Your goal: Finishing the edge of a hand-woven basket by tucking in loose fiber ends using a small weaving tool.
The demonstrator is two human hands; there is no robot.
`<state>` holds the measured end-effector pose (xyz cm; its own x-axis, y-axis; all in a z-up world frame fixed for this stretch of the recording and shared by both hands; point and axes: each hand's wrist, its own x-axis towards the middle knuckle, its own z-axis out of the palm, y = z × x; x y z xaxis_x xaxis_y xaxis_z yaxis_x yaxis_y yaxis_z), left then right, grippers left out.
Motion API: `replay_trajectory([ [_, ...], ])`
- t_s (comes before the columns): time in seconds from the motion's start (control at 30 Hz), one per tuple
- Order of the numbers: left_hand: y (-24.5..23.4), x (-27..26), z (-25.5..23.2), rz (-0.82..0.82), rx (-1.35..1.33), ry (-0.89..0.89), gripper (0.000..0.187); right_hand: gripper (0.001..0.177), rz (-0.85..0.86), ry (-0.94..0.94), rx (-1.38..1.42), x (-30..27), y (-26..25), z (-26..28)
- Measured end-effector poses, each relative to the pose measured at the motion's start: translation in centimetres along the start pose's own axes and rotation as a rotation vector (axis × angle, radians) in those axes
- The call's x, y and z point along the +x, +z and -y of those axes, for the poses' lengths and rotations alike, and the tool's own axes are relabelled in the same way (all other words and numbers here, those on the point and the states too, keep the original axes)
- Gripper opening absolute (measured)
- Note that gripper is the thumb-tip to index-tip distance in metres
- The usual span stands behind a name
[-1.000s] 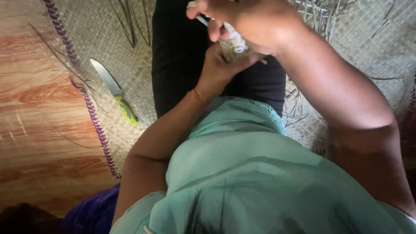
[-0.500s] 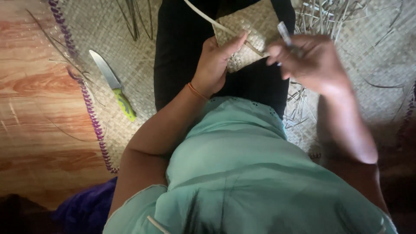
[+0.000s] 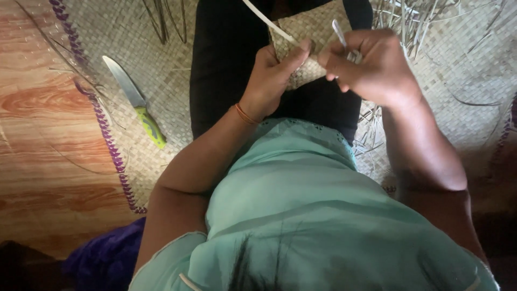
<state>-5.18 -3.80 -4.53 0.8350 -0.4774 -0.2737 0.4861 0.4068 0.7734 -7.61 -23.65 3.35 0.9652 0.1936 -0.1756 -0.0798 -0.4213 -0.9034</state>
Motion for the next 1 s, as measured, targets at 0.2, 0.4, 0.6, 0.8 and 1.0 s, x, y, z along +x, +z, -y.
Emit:
replay_trajectory([
  [0.2, -0.5, 0.3, -0.4, -0.001, -0.007, -0.004, 0.035, 0.022, 0.009, 0.168, -0.012, 1.9, -0.6, 0.5],
  [0.4, -0.9, 0.3, -0.4, -0.024, -0.049, -0.033, 0.032, 0.02, 0.004, 0.221, 0.075, 2.4, -0.1, 0.7],
  [0.6, -1.0, 0.3, -0.6, -0.083, -0.083, -0.098, 0.036, 0.017, 0.013, 0.156, -0.028, 2.2, 0.0, 0.4],
  [0.8, -1.5, 0.1, -0.6, -0.013, -0.09, -0.023, 0.032, 0.023, -0.002, 0.085, -0.034, 2.0, 0.0, 0.5],
  [1.0, -1.8, 0.1, -0.3, 0.04, -0.261, -0.133, 0.021, 0.011, -0.003, 0.047, -0.159, 0.3, 0.0, 0.8],
])
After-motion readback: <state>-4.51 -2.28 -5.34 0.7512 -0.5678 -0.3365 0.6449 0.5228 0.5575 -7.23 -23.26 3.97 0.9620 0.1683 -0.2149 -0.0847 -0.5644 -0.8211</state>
